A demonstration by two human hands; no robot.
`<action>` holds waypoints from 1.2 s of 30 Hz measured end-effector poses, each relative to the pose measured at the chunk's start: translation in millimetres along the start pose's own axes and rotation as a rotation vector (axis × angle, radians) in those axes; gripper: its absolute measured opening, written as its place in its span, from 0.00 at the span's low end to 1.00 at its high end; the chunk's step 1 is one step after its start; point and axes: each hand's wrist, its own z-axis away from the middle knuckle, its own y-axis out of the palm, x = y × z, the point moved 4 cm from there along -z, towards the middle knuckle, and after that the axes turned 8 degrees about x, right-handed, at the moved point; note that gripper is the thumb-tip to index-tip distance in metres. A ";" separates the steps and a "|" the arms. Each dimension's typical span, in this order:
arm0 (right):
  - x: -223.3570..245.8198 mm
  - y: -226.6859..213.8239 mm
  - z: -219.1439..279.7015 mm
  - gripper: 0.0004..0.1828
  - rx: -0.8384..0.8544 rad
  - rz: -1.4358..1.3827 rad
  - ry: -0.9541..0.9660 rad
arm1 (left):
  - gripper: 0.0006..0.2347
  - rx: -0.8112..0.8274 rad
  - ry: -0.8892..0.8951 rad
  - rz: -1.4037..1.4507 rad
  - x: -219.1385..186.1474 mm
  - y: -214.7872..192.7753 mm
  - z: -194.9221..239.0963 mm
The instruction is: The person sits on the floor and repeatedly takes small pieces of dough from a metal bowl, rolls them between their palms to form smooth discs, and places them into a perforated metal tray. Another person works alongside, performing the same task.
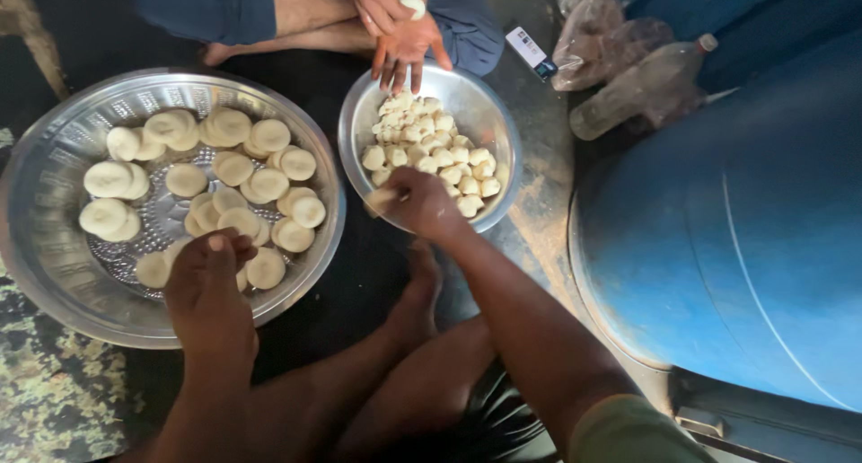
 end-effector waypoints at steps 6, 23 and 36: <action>102.2 61.8 89.5 0.18 0.464 -0.398 -0.253 | 0.37 0.456 -0.327 0.386 -0.3 40.8 32.3; 89.5 80.8 83.7 0.09 0.233 -0.047 -0.213 | 0.46 0.474 -0.225 0.532 7.9 52.0 34.3; 169.2 67.4 133.7 0.43 -0.004 -0.559 -0.779 | 0.30 0.473 -0.130 0.711 75.9 29.6 65.8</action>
